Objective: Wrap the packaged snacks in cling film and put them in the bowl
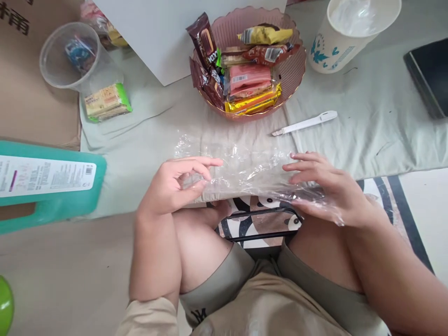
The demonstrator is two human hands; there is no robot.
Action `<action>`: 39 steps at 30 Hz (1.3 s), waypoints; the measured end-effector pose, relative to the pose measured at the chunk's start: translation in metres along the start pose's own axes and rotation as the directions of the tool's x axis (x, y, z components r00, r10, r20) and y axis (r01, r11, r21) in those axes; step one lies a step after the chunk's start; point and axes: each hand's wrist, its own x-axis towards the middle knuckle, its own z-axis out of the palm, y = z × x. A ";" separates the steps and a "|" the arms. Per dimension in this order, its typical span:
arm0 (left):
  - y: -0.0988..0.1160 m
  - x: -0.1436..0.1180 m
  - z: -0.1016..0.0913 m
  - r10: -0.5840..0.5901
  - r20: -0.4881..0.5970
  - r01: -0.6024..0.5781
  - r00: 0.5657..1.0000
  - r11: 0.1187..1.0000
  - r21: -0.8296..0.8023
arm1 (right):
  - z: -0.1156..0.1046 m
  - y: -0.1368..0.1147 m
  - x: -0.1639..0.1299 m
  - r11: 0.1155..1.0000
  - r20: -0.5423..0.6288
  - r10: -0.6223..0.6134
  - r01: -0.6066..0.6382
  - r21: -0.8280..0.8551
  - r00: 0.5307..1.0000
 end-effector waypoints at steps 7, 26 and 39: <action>-0.006 -0.004 -0.013 -0.035 0.079 0.041 0.996 0.997 -0.069 | 0.000 0.001 -0.004 0.938 -0.102 0.227 -0.189 0.290 0.969; -0.019 0.002 -0.019 -0.042 0.158 0.064 0.987 0.989 -0.136 | 0.003 0.012 0.007 0.954 -0.182 0.296 -0.282 0.099 0.938; -0.022 0.019 0.016 -0.061 -0.178 -0.042 0.982 0.852 -0.521 | 0.004 0.018 -0.004 0.899 -0.343 0.392 -0.276 0.341 0.853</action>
